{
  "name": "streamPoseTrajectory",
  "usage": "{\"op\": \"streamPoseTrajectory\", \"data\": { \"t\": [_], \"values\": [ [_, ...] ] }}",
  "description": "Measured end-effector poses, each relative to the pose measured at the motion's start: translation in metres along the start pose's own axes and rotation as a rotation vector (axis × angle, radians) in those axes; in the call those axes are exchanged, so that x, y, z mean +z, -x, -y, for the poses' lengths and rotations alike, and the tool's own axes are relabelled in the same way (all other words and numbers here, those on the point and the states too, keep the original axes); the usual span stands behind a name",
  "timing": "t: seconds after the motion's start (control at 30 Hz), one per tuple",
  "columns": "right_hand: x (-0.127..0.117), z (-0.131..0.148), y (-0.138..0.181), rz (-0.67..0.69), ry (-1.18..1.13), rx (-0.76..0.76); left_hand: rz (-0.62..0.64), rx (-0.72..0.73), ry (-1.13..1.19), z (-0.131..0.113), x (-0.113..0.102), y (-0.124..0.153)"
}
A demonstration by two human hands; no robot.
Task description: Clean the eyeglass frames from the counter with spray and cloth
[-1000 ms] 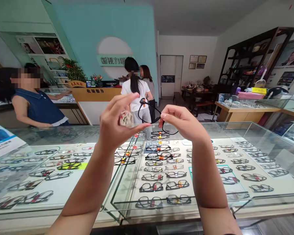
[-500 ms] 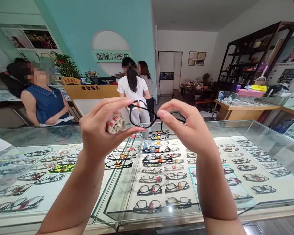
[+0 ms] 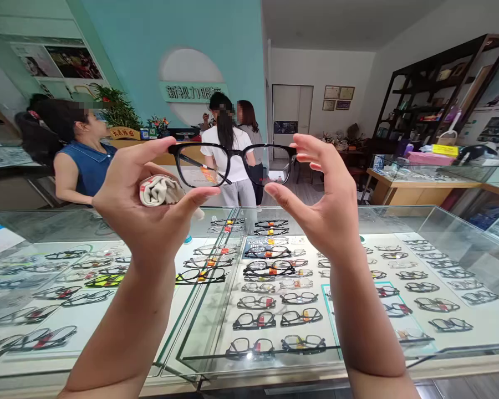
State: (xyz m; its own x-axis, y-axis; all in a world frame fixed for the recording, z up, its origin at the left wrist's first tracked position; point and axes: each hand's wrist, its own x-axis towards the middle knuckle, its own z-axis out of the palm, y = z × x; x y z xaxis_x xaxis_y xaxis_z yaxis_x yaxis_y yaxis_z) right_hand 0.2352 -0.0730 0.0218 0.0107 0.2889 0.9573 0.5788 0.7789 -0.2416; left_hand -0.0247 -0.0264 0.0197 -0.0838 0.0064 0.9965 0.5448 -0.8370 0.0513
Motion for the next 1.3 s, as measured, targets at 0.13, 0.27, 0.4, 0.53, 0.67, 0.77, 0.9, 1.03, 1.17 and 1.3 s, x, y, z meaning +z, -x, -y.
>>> {"op": "streamPoseTrajectory", "data": {
  "t": [0.13,0.27,0.4,0.53,0.67,0.77,0.9,1.03,1.17,1.3],
  "values": [
    [-0.0014,-0.0057,0.0006,0.023,0.015,0.006,-0.043,-0.006,0.048,0.0022,0.0026,0.0001],
    [-0.0026,-0.0081,0.0005,0.022,0.027,-0.011,-0.054,-0.007,0.056,0.0030,0.0025,-0.0001],
    [-0.0022,-0.0076,0.0002,0.013,0.045,-0.014,-0.053,0.003,0.074,0.0019,0.0031,0.0003],
    [-0.0009,-0.0076,0.0007,-0.004,0.043,-0.004,-0.045,-0.022,0.122,0.0012,0.0053,0.0013],
    [0.0000,-0.0085,0.0015,-0.026,0.039,0.011,-0.037,-0.038,0.146,0.0021,0.0081,0.0023],
    [0.0000,-0.0096,0.0018,-0.031,0.039,0.022,-0.047,-0.044,0.144,0.0038,0.0101,0.0033],
    [-0.0004,-0.0105,0.0020,-0.021,0.039,0.028,-0.064,-0.044,0.121,0.0056,0.0105,0.0037],
    [-0.0013,-0.0105,0.0017,-0.008,0.077,0.018,-0.045,-0.035,0.092,0.0051,0.0087,0.0026],
    [-0.0021,-0.0085,0.0015,-0.006,0.117,-0.002,-0.032,-0.058,0.078,0.0048,0.0081,0.0029],
    [-0.0020,-0.0048,0.0016,-0.021,0.126,-0.013,-0.005,-0.104,0.093,0.0061,0.0084,0.0041]
  ]
}}
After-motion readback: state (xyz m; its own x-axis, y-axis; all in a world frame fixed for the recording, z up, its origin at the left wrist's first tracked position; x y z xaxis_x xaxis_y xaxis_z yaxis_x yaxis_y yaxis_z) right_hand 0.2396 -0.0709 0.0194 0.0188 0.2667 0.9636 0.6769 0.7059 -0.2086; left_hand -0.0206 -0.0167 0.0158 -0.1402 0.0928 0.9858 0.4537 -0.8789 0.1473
